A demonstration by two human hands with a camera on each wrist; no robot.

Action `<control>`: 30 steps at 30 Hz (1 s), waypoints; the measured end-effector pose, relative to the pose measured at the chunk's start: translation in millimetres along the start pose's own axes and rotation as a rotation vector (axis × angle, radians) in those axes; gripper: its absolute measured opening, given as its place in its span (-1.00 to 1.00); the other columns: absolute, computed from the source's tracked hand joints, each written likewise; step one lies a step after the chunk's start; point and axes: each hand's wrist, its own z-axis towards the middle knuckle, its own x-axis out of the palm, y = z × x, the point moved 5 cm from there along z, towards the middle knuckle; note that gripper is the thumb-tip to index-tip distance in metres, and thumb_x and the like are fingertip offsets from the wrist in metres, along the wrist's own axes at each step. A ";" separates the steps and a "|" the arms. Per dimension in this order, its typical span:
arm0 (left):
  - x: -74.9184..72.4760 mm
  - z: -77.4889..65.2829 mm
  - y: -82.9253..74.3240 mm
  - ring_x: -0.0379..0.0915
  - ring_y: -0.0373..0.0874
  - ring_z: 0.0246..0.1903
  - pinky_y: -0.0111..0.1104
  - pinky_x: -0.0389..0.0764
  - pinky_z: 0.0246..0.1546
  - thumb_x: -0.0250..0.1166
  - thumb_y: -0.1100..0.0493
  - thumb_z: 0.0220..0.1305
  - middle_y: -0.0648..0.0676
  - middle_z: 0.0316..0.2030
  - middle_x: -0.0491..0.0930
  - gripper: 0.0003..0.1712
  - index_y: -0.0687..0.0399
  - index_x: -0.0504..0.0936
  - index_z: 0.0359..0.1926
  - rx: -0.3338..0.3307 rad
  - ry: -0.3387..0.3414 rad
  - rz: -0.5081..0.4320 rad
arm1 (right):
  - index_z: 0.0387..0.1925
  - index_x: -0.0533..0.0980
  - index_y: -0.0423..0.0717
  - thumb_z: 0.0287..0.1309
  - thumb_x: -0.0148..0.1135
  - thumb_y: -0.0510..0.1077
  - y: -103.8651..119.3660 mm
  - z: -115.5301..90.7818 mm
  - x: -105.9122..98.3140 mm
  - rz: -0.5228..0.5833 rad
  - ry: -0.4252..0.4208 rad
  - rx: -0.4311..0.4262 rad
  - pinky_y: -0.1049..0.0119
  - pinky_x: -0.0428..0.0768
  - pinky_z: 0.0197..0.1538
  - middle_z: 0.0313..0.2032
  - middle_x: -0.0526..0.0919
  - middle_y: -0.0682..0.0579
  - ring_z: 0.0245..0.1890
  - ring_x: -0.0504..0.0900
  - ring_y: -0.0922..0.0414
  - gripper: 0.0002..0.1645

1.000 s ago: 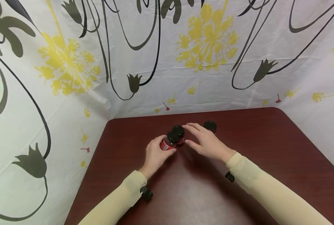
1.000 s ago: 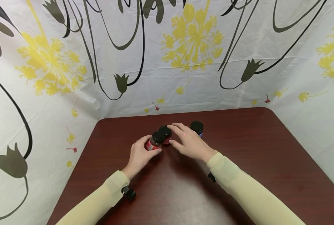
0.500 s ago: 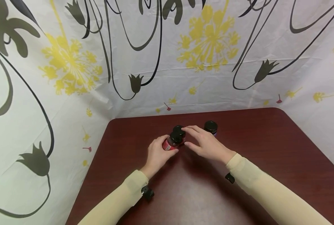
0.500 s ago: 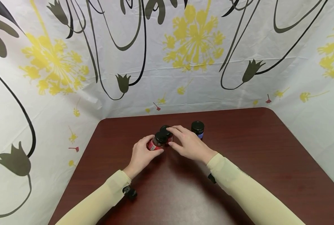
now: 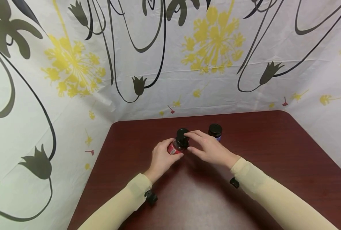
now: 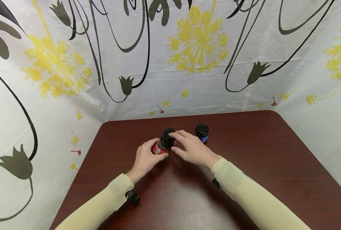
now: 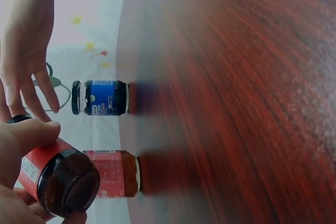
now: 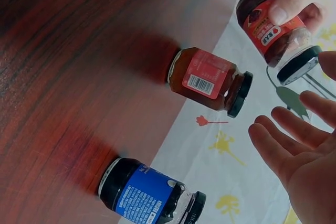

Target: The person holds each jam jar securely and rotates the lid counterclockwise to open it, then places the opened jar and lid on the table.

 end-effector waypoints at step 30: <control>0.9 -8.2 -14.4 0.33 -0.31 -0.28 -0.32 0.46 -0.35 0.44 -0.22 -0.21 -0.24 -0.21 0.50 -0.33 -0.28 0.48 0.02 -0.007 0.038 -0.046 | 0.14 0.40 0.17 0.08 0.15 0.23 -1.5 -6.7 3.4 0.000 -0.014 0.020 0.37 0.44 -0.05 -0.06 0.52 0.22 -0.04 0.39 0.44 -0.41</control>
